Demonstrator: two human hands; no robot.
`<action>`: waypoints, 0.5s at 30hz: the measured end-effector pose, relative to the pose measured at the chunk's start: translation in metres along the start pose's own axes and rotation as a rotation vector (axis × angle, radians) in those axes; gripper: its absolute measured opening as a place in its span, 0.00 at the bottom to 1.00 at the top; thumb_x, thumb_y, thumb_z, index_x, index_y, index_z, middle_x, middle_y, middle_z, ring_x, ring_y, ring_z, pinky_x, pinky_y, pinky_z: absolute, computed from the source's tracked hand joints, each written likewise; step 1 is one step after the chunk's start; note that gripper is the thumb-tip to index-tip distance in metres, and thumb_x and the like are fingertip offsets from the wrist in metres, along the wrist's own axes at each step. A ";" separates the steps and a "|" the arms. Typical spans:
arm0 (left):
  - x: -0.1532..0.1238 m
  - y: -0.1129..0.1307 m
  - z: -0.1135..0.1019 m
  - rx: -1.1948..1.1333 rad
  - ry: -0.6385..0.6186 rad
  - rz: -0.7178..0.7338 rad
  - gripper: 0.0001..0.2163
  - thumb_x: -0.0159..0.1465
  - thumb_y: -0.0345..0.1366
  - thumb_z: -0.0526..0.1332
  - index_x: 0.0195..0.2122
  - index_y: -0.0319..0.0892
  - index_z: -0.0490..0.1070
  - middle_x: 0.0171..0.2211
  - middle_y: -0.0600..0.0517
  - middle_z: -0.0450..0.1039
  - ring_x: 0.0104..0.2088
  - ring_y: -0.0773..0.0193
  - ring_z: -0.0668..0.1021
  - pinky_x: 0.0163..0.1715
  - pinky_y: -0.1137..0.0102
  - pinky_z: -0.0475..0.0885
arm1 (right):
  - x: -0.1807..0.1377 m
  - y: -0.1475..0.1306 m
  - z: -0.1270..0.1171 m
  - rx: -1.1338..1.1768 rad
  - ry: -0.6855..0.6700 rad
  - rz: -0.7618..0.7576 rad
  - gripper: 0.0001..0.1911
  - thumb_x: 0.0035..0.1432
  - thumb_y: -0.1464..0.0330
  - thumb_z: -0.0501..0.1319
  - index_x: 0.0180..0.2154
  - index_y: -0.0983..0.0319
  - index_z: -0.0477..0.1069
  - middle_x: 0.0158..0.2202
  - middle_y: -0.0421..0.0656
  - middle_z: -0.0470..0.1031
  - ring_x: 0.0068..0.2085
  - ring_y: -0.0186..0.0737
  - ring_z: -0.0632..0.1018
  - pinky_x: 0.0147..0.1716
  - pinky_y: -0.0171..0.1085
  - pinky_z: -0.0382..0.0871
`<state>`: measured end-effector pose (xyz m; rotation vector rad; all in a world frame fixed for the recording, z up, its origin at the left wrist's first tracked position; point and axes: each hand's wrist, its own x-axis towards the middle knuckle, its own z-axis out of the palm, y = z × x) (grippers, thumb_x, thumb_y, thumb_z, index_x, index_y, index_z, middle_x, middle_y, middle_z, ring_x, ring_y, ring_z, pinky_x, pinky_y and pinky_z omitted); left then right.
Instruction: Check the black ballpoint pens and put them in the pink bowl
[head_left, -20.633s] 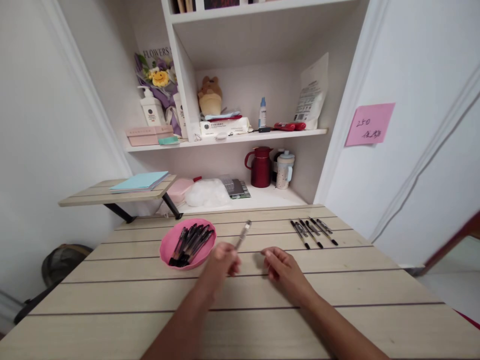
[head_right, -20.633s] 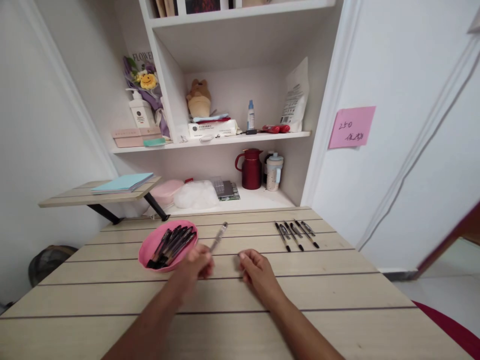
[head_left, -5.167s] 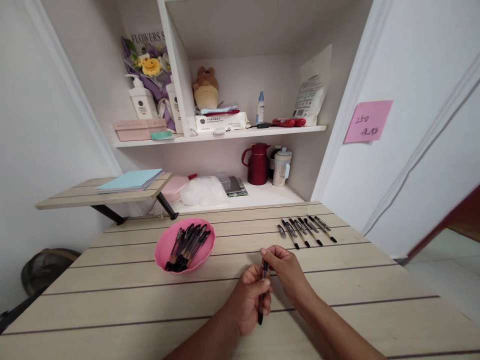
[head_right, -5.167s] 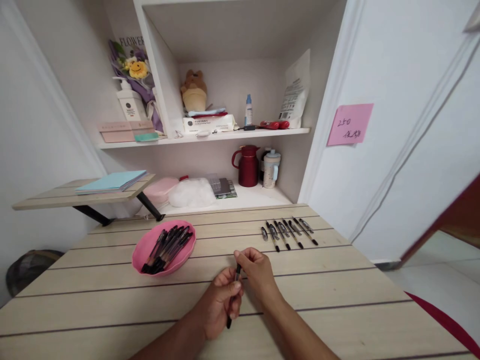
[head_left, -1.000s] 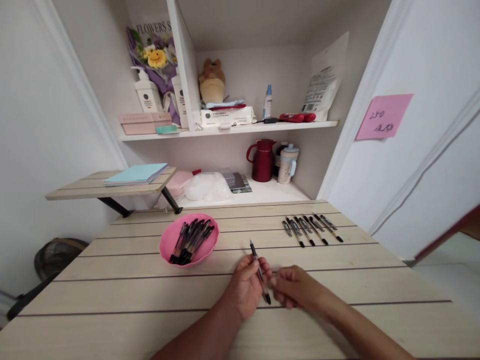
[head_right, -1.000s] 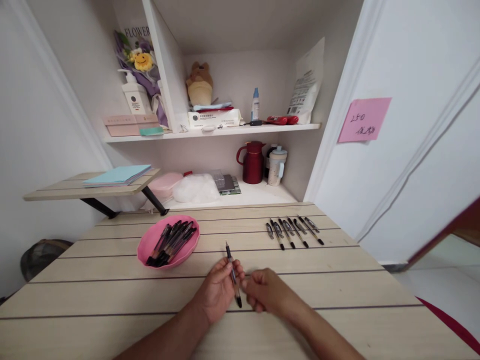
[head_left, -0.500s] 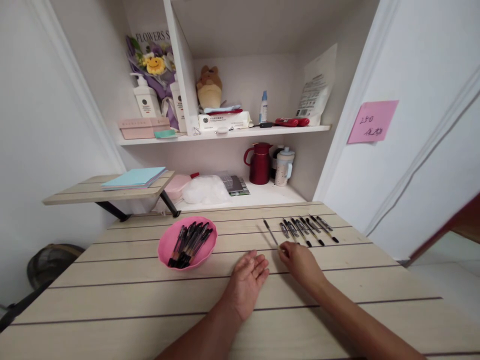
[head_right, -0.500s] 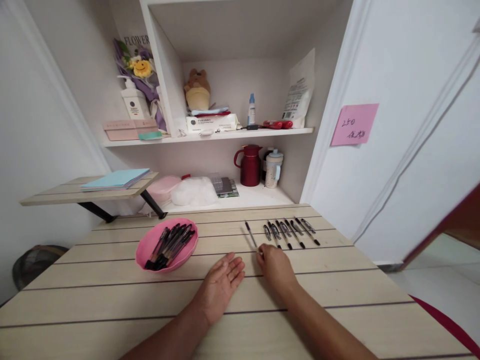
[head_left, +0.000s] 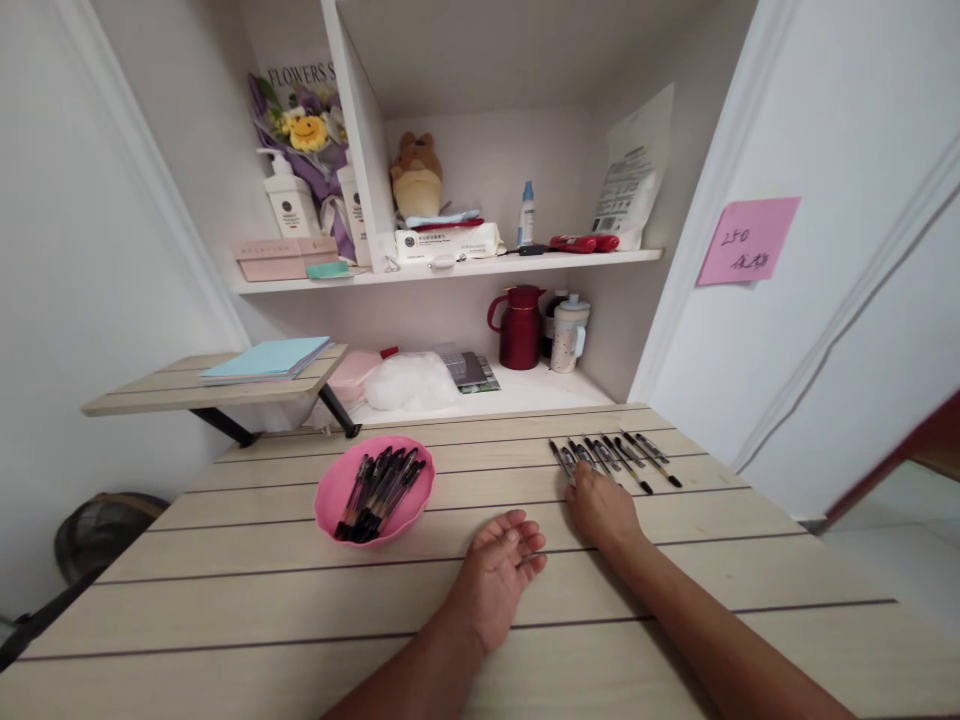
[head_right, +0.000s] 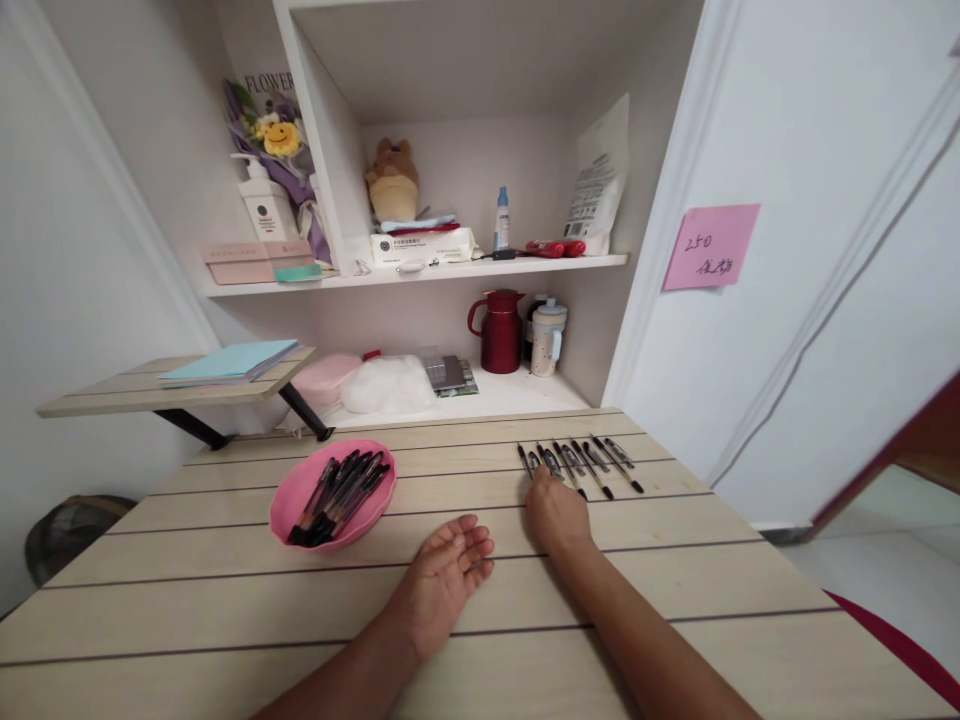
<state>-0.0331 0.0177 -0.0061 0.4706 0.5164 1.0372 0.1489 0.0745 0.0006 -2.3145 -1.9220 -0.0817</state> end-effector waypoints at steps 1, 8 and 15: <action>0.000 0.000 0.000 0.002 -0.001 -0.003 0.13 0.51 0.32 0.63 0.39 0.41 0.69 0.37 0.47 0.72 0.37 0.63 0.74 0.41 0.65 0.63 | 0.000 0.000 0.000 -0.005 0.003 0.000 0.12 0.57 0.72 0.46 0.40 0.69 0.63 0.33 0.55 0.74 0.33 0.45 0.77 0.28 0.36 0.62; 0.000 0.000 0.000 0.021 -0.011 -0.002 0.12 0.51 0.32 0.63 0.38 0.40 0.69 0.36 0.47 0.72 0.35 0.64 0.74 0.40 0.66 0.63 | -0.001 0.000 0.002 0.001 0.013 -0.007 0.13 0.58 0.70 0.46 0.41 0.69 0.62 0.33 0.54 0.75 0.32 0.46 0.77 0.27 0.36 0.62; 0.000 0.000 0.000 0.025 -0.022 -0.003 0.12 0.51 0.32 0.64 0.38 0.40 0.69 0.36 0.47 0.72 0.35 0.64 0.74 0.39 0.67 0.63 | -0.002 -0.001 -0.001 0.039 -0.011 0.015 0.12 0.58 0.69 0.46 0.41 0.68 0.62 0.33 0.55 0.75 0.33 0.44 0.77 0.29 0.36 0.62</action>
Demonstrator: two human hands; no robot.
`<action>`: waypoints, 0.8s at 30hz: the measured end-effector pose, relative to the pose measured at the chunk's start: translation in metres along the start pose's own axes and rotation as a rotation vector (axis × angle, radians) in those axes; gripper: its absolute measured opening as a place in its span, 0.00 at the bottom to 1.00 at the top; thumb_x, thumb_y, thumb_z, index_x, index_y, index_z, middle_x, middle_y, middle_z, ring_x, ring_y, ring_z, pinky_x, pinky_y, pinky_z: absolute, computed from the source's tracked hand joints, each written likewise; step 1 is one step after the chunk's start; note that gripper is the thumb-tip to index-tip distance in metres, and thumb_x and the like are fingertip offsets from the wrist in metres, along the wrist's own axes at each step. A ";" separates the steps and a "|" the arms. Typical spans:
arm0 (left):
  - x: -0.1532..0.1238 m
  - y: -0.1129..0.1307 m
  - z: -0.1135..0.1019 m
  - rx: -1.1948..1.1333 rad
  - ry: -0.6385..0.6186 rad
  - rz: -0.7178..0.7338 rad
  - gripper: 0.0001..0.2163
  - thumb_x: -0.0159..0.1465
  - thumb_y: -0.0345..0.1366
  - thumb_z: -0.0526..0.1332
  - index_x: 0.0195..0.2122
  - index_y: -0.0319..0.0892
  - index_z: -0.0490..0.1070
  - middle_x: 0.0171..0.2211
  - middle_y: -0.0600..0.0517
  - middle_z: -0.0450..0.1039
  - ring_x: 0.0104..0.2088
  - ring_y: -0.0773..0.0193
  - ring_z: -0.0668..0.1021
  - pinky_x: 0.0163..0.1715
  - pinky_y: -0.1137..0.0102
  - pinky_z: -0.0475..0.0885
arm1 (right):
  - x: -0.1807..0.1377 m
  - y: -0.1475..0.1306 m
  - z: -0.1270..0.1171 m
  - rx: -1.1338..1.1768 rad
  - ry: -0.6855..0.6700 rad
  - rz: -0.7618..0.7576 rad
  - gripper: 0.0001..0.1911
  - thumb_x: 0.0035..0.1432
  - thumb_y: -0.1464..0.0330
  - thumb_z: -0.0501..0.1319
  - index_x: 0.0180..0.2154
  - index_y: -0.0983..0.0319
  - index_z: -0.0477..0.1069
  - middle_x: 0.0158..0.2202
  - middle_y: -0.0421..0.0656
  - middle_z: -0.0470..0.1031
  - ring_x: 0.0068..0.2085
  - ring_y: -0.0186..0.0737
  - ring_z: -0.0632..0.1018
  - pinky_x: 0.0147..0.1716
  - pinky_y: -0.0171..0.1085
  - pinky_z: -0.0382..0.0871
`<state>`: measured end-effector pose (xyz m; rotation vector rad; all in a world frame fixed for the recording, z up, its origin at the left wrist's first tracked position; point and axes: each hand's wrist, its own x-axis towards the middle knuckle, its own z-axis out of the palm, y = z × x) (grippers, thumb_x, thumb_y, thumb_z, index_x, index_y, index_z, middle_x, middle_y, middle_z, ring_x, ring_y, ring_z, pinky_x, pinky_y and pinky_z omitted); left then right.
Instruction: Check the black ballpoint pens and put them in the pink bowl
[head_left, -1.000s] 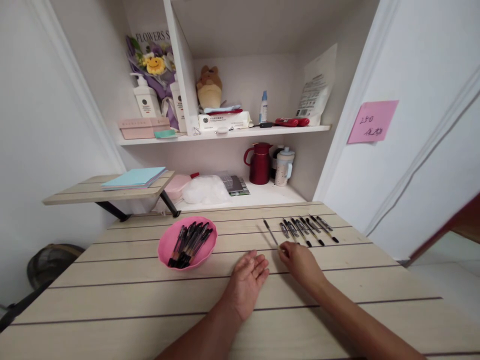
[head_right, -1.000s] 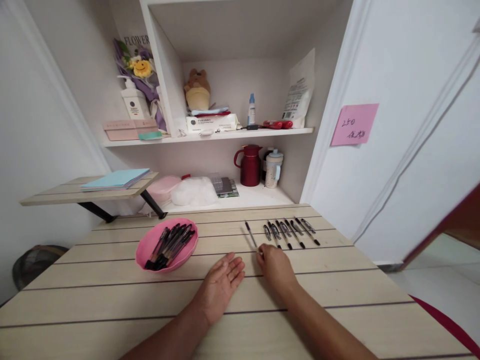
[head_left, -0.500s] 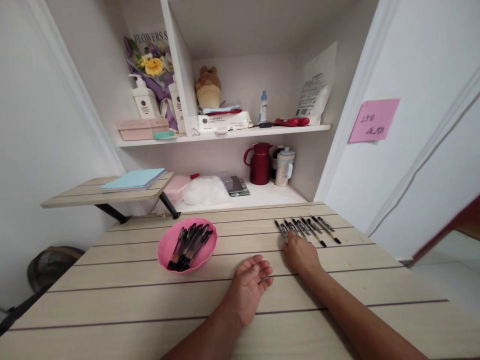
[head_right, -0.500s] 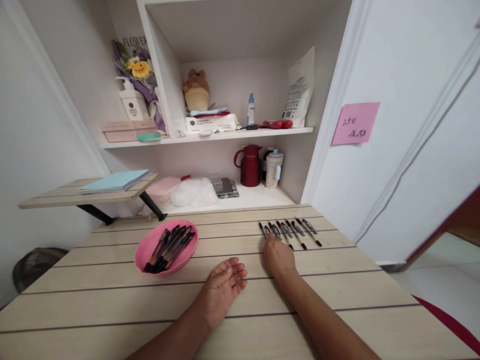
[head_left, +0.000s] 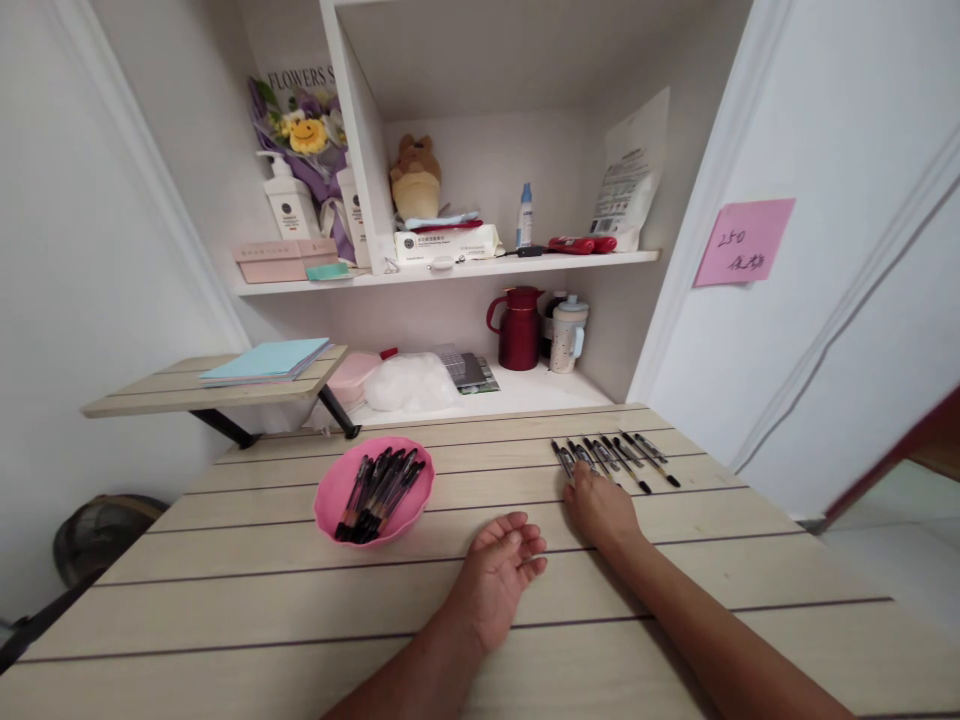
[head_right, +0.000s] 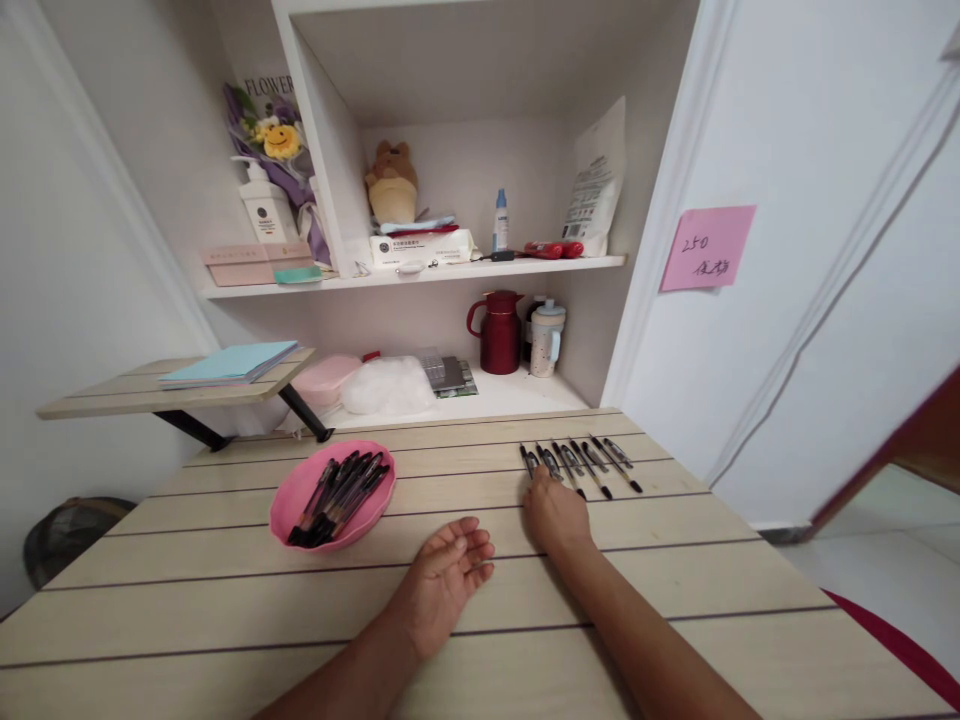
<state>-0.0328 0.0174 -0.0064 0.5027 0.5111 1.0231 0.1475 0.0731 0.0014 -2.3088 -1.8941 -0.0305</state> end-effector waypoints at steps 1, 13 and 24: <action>0.000 0.000 0.000 0.000 0.001 -0.001 0.13 0.51 0.32 0.64 0.38 0.40 0.69 0.35 0.47 0.72 0.35 0.64 0.74 0.39 0.67 0.64 | 0.000 0.000 -0.001 -0.001 0.001 0.000 0.12 0.58 0.69 0.46 0.41 0.68 0.62 0.32 0.55 0.75 0.33 0.44 0.77 0.29 0.36 0.62; -0.002 0.009 0.004 0.213 0.016 0.062 0.13 0.50 0.35 0.63 0.37 0.39 0.68 0.30 0.49 0.71 0.30 0.65 0.73 0.35 0.68 0.65 | -0.047 -0.026 -0.020 0.041 -0.011 -0.224 0.09 0.59 0.70 0.45 0.36 0.65 0.62 0.32 0.51 0.75 0.32 0.42 0.77 0.26 0.34 0.58; -0.018 0.162 -0.043 2.129 0.620 0.422 0.07 0.52 0.33 0.56 0.30 0.40 0.71 0.35 0.41 0.71 0.37 0.50 0.72 0.35 0.60 0.63 | -0.108 -0.060 -0.036 0.155 -0.147 -0.414 0.09 0.55 0.69 0.50 0.34 0.64 0.68 0.32 0.49 0.76 0.33 0.43 0.76 0.28 0.34 0.59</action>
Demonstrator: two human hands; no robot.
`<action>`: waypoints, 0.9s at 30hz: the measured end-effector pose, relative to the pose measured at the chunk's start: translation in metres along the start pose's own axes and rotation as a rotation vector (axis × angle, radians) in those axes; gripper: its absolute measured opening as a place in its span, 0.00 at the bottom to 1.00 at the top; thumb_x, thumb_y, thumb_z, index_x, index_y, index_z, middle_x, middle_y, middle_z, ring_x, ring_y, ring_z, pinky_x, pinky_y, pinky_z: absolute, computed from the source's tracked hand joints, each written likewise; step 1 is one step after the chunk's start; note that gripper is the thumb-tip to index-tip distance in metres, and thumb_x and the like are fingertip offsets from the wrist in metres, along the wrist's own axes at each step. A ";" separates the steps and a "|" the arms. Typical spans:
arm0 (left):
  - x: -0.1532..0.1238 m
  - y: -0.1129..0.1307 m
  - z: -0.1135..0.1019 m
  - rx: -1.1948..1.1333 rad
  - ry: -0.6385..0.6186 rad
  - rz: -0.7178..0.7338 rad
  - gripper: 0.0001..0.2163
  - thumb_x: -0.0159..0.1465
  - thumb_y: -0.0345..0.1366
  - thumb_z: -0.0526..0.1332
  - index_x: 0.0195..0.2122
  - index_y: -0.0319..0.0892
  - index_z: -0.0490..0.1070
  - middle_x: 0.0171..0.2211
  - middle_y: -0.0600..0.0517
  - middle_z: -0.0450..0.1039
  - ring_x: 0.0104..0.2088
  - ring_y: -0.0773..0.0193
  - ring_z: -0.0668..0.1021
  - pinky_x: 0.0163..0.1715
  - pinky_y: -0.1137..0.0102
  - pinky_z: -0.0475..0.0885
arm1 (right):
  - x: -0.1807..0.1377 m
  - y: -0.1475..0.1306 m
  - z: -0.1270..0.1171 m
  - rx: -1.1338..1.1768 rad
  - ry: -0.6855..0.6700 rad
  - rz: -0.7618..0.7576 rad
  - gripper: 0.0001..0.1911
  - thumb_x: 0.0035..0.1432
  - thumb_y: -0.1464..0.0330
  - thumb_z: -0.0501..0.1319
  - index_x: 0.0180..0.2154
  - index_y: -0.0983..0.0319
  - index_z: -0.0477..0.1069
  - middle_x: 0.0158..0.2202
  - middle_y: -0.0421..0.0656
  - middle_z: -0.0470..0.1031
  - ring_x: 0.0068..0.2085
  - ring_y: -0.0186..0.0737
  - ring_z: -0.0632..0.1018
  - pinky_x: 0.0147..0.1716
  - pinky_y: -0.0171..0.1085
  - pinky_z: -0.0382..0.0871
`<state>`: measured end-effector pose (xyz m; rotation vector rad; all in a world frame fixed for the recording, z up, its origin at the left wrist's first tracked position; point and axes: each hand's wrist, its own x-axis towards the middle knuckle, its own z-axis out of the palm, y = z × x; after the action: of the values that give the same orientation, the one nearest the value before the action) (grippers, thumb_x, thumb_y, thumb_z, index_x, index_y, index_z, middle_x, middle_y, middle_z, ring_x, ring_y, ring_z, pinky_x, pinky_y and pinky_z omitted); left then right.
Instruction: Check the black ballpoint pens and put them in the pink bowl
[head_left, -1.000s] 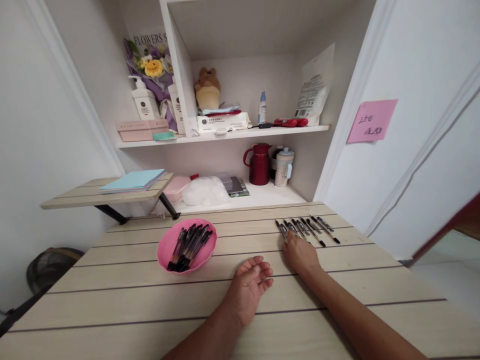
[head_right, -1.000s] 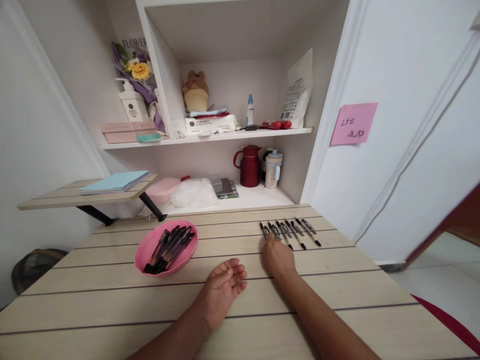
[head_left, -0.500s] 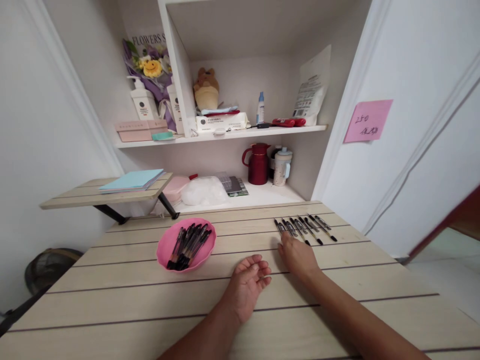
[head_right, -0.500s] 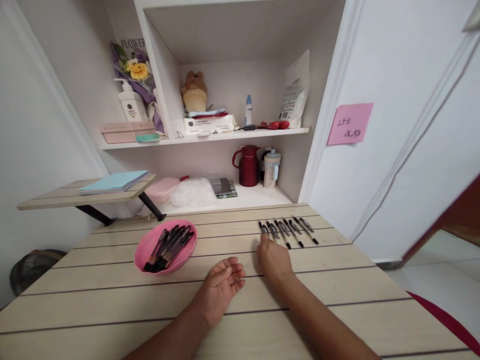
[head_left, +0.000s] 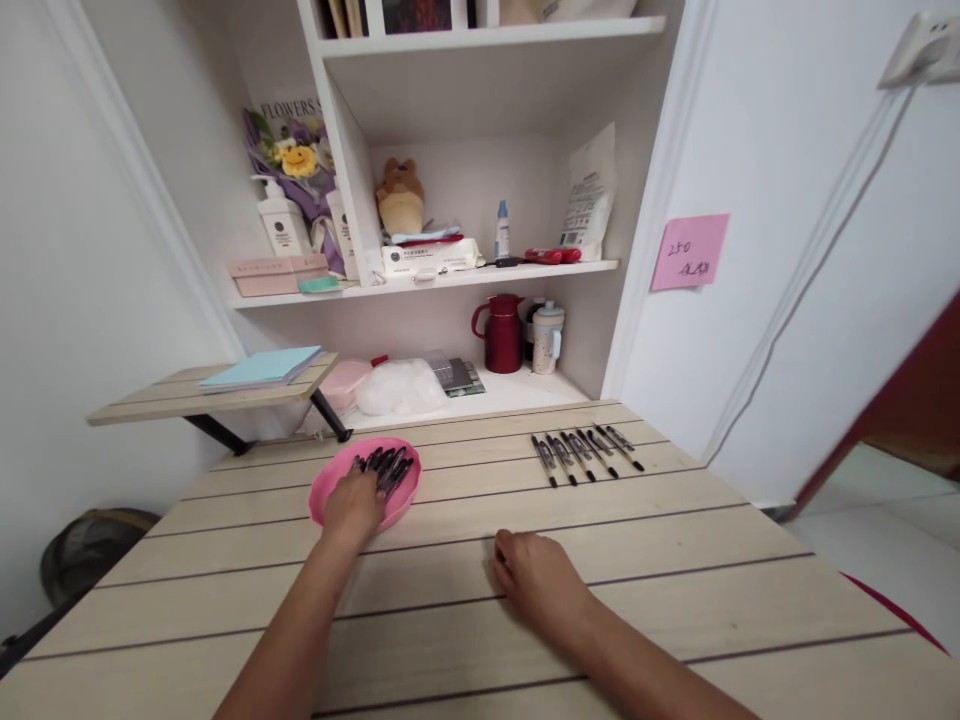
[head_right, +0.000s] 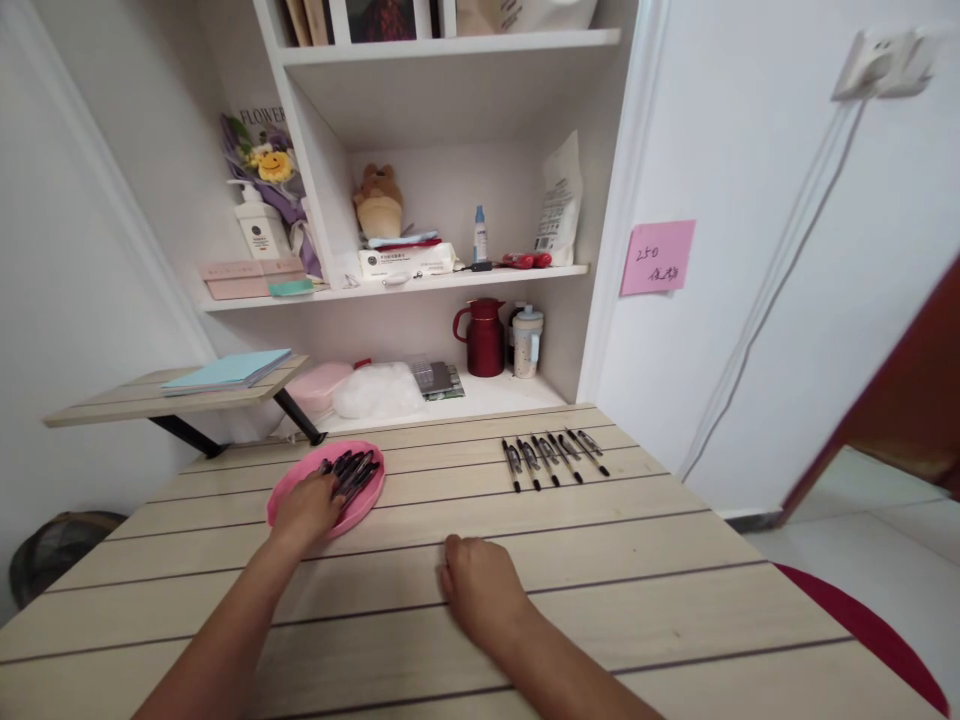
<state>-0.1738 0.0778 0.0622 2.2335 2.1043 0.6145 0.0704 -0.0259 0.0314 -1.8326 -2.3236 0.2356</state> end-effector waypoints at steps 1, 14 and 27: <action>0.001 -0.006 0.000 0.039 -0.023 -0.017 0.06 0.51 0.33 0.57 0.29 0.39 0.70 0.34 0.41 0.71 0.36 0.50 0.73 0.33 0.60 0.64 | 0.000 -0.003 -0.001 0.010 -0.009 -0.001 0.09 0.55 0.69 0.51 0.34 0.64 0.68 0.32 0.49 0.76 0.34 0.43 0.76 0.29 0.34 0.59; -0.010 0.022 -0.015 -0.007 -0.010 -0.128 0.05 0.54 0.32 0.53 0.23 0.39 0.64 0.27 0.41 0.72 0.33 0.48 0.74 0.31 0.60 0.63 | 0.014 0.010 0.017 0.475 0.092 -0.013 0.10 0.52 0.68 0.51 0.25 0.62 0.69 0.26 0.43 0.74 0.29 0.36 0.72 0.28 0.32 0.57; -0.108 0.132 0.066 -1.487 -0.676 -0.328 0.17 0.49 0.42 0.62 0.34 0.40 0.59 0.20 0.57 0.67 0.14 0.73 0.67 0.16 0.77 0.57 | 0.029 0.047 0.011 1.635 0.425 0.247 0.21 0.46 0.52 0.59 0.33 0.64 0.68 0.23 0.38 0.70 0.16 0.26 0.61 0.14 0.29 0.50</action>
<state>-0.0300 -0.0222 0.0074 0.9715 0.9443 0.8022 0.1060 0.0128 0.0113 -1.0088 -0.8495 1.1615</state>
